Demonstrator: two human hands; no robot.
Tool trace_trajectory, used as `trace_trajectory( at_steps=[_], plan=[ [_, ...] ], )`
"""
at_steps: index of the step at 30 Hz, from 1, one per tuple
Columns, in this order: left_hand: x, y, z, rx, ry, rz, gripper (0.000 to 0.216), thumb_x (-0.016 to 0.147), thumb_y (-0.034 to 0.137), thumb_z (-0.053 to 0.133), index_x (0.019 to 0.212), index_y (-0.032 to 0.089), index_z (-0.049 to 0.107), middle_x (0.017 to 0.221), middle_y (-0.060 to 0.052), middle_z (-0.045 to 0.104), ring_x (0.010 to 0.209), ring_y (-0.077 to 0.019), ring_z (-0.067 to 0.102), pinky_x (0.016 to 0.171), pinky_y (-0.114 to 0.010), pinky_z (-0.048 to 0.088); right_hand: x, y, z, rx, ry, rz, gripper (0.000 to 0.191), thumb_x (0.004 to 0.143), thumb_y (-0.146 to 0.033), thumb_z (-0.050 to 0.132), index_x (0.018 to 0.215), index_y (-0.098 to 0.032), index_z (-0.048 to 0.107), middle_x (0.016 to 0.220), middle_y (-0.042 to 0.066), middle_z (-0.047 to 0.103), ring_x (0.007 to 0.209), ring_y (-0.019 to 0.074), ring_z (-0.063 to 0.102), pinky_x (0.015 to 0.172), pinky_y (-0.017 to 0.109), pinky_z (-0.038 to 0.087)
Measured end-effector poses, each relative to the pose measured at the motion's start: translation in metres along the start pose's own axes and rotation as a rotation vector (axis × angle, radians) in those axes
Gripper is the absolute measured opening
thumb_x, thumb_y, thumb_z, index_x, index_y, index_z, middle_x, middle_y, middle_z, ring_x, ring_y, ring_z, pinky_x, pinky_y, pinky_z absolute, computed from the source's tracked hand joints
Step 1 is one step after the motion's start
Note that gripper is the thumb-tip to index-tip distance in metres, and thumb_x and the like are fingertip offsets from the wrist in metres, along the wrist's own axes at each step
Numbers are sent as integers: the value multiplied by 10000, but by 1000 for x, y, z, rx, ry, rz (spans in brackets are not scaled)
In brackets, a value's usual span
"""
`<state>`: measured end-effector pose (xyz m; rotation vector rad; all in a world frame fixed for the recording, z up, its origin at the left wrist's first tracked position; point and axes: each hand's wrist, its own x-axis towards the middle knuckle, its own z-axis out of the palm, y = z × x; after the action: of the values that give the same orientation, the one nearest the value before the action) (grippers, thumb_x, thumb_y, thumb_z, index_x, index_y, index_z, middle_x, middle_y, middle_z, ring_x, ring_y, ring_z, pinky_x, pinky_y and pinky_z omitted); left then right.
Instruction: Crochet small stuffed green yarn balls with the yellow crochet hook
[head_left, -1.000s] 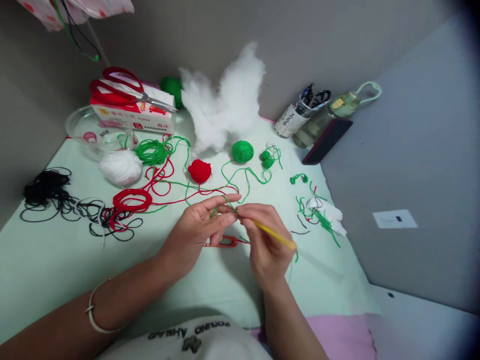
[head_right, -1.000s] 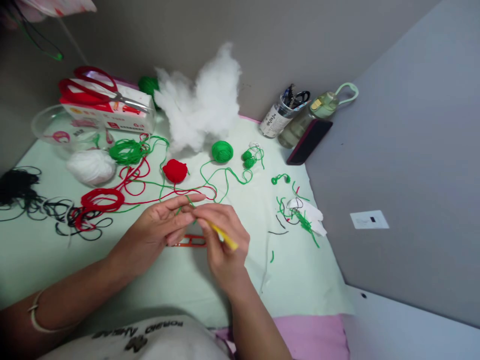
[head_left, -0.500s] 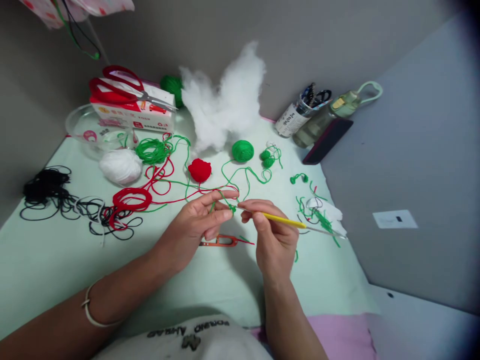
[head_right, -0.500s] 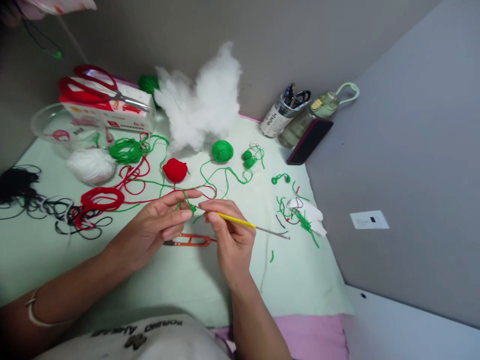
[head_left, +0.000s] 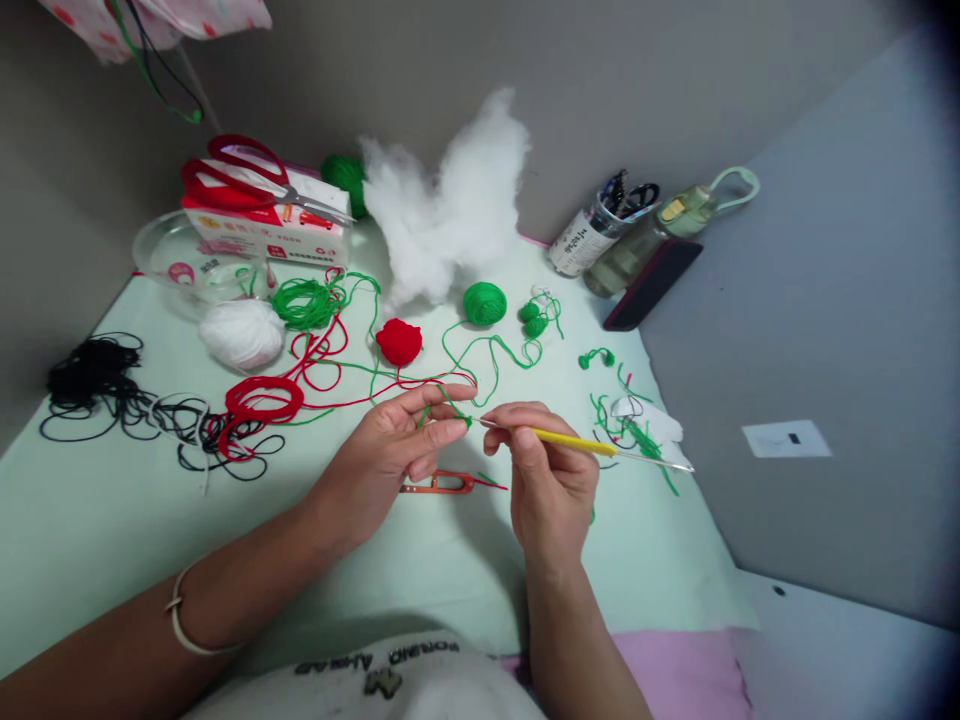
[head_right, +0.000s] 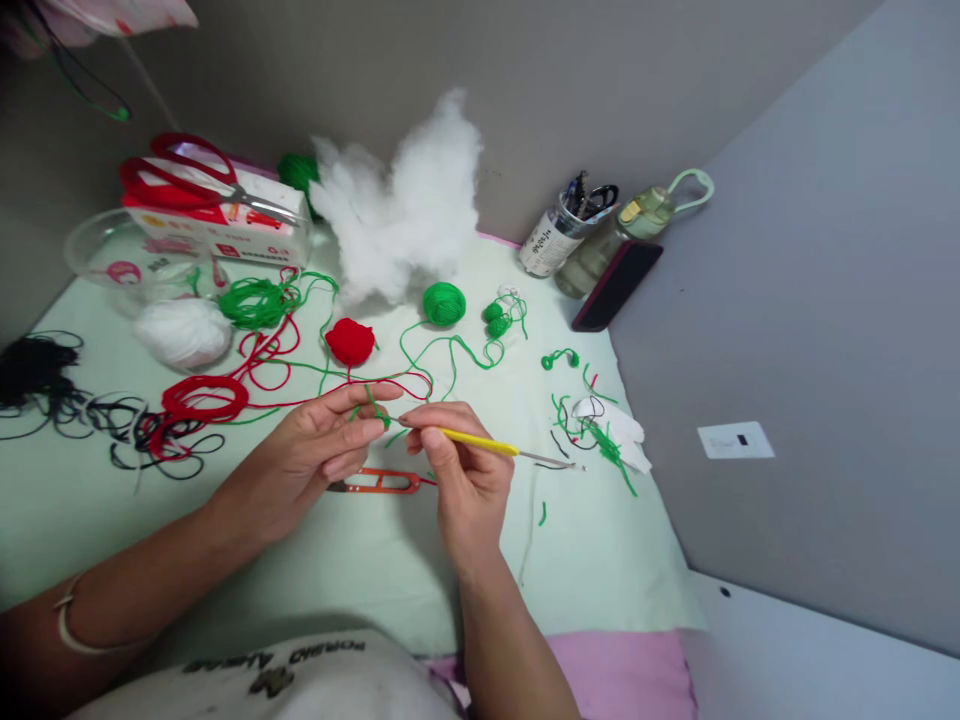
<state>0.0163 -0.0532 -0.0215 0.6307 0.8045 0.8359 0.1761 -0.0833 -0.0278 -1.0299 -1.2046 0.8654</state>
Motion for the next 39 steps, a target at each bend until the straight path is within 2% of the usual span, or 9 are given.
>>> trace_trajectory(
  at_steps=[7, 10, 15, 21, 25, 29, 34, 36, 39],
  plan=[
    [-2, -3, -1, 16, 50, 48, 307, 817, 278, 801, 1117, 241, 750, 787, 51, 523, 482, -16, 292, 463, -211, 236, 0, 0, 0, -7, 22, -11, 168, 980, -228, 597, 956, -242, 763, 886, 43, 716, 727, 158, 632, 609, 319, 511],
    [-2, -4, -1, 41, 63, 64, 324, 817, 281, 804, 1133, 239, 746, 817, 41, 549, 488, -17, 298, 462, -217, 231, -2, -3, 3, -100, 37, -88, 177, 975, -189, 590, 960, -244, 757, 885, 41, 725, 734, 164, 638, 612, 326, 524],
    [-3, -3, 0, 15, 51, 61, 304, 827, 270, 797, 1127, 244, 749, 824, 51, 511, 488, -6, 289, 464, -215, 218, -6, -6, 7, -226, 54, -202, 214, 966, -131, 577, 986, -253, 753, 895, 41, 735, 796, 186, 669, 648, 351, 544],
    [-3, -3, 0, 9, 75, 64, 285, 817, 264, 787, 1098, 234, 758, 791, 50, 513, 487, -20, 278, 459, -217, 222, -6, -4, 8, -247, 103, -192, 189, 976, -167, 563, 951, -243, 734, 858, 43, 723, 727, 180, 647, 599, 346, 539],
    [-3, -7, 2, 22, 88, 73, 264, 809, 280, 798, 1065, 231, 757, 707, 62, 498, 489, -38, 284, 464, -219, 227, -10, -2, 8, -422, 82, -319, 243, 958, -104, 558, 1023, -264, 729, 889, 42, 737, 818, 204, 689, 674, 379, 574],
    [-4, -7, 4, -30, 36, 25, 289, 820, 282, 800, 1101, 243, 745, 765, 64, 508, 481, -17, 281, 468, -211, 239, -15, 2, 9, -495, 42, -378, 293, 934, -76, 596, 1086, -278, 743, 992, 67, 747, 915, 215, 718, 734, 387, 598],
    [-5, -2, 4, -80, -26, -46, 450, 861, 272, 773, 1289, 228, 642, 618, 105, 398, 469, -21, 256, 479, -191, 214, -14, 3, 11, -333, 32, -271, 274, 951, -94, 590, 1072, -273, 759, 1054, 72, 771, 998, 229, 726, 758, 390, 595],
    [-5, 0, 3, -84, -54, -62, 510, 869, 272, 766, 1348, 231, 597, 640, 103, 427, 473, -18, 269, 481, -187, 216, -11, 3, 11, -223, 37, -182, 220, 970, -151, 589, 1036, -270, 762, 1038, 65, 782, 968, 225, 724, 736, 381, 589],
    [-4, 1, 1, -60, -77, -68, 532, 881, 277, 751, 1382, 253, 573, 711, 86, 495, 472, -10, 290, 479, -190, 221, -5, 4, 10, -7, 37, -27, 167, 987, -228, 590, 996, -256, 754, 1013, 57, 786, 820, 180, 711, 690, 339, 579]
  ],
)
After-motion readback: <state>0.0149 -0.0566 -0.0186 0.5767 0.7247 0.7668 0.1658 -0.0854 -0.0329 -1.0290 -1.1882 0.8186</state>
